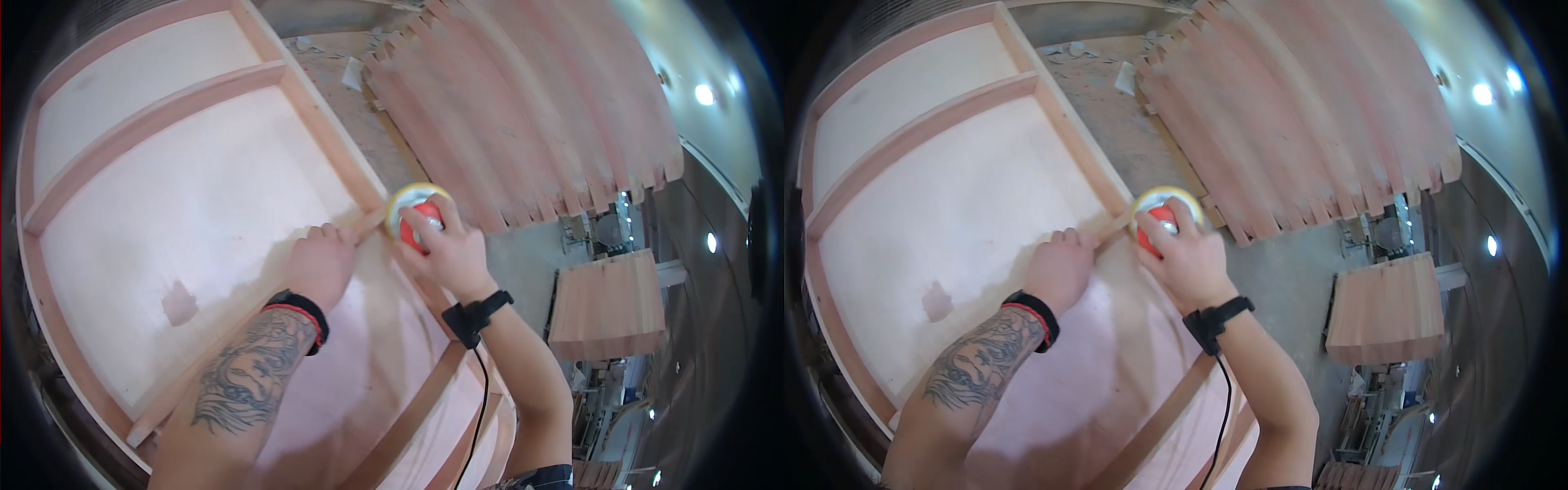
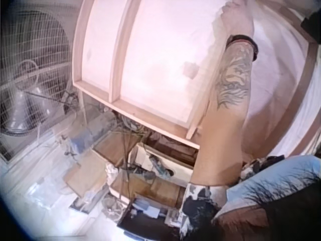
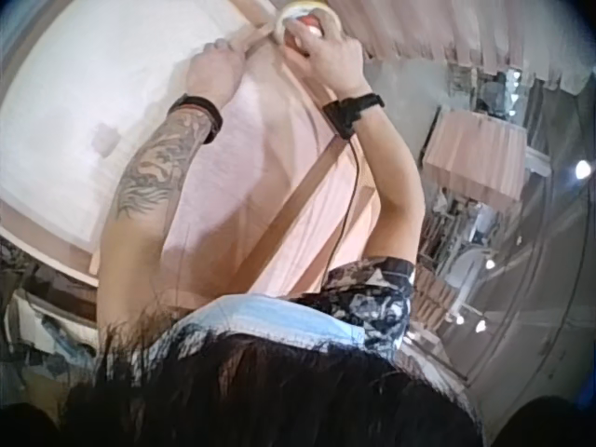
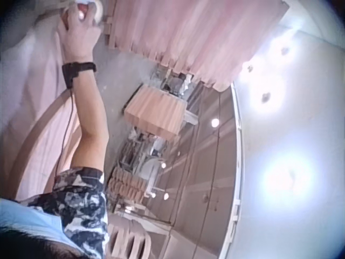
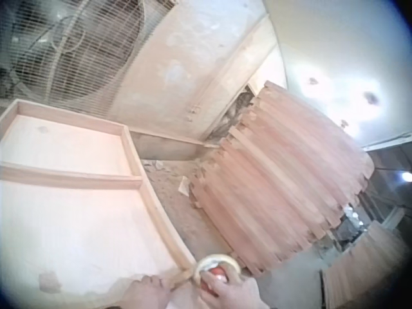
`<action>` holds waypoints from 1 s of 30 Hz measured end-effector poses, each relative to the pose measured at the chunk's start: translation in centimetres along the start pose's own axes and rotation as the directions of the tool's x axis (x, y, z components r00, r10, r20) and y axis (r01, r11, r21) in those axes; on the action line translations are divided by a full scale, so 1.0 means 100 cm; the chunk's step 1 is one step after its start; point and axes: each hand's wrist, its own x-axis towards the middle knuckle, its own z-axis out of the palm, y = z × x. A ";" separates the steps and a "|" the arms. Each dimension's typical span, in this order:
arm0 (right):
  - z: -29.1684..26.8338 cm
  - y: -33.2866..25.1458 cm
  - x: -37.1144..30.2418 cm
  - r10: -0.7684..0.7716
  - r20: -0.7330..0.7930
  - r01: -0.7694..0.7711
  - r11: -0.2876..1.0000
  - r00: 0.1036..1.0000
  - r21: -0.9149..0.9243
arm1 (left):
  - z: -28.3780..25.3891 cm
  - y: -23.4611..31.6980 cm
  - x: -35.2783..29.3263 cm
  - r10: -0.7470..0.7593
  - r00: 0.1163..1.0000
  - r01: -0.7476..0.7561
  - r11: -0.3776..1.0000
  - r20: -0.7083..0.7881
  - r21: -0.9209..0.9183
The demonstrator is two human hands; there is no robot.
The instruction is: The person uses a handheld orbital sander to smooth the surface of a large, curved wooden furniture component. They systematically move the tool across the flat panels and along the raised internal ribs of the piece, holding the wood steady with their left hand while operating the sander with their right.
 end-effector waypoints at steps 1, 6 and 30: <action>0.007 0.002 0.012 -0.031 -0.048 0.031 1.000 0.998 0.000 | -0.001 -0.001 0.001 -0.009 0.999 0.008 1.000 0.031 0.009; 0.014 0.007 0.048 -0.170 -0.124 0.169 0.985 0.978 -0.016 | -0.007 0.003 0.003 -0.030 0.993 0.030 1.000 0.116 0.003; -0.015 0.014 -0.010 -0.127 0.159 0.126 0.992 0.979 0.017 | -0.001 0.002 0.000 -0.052 0.997 0.051 0.999 0.055 0.013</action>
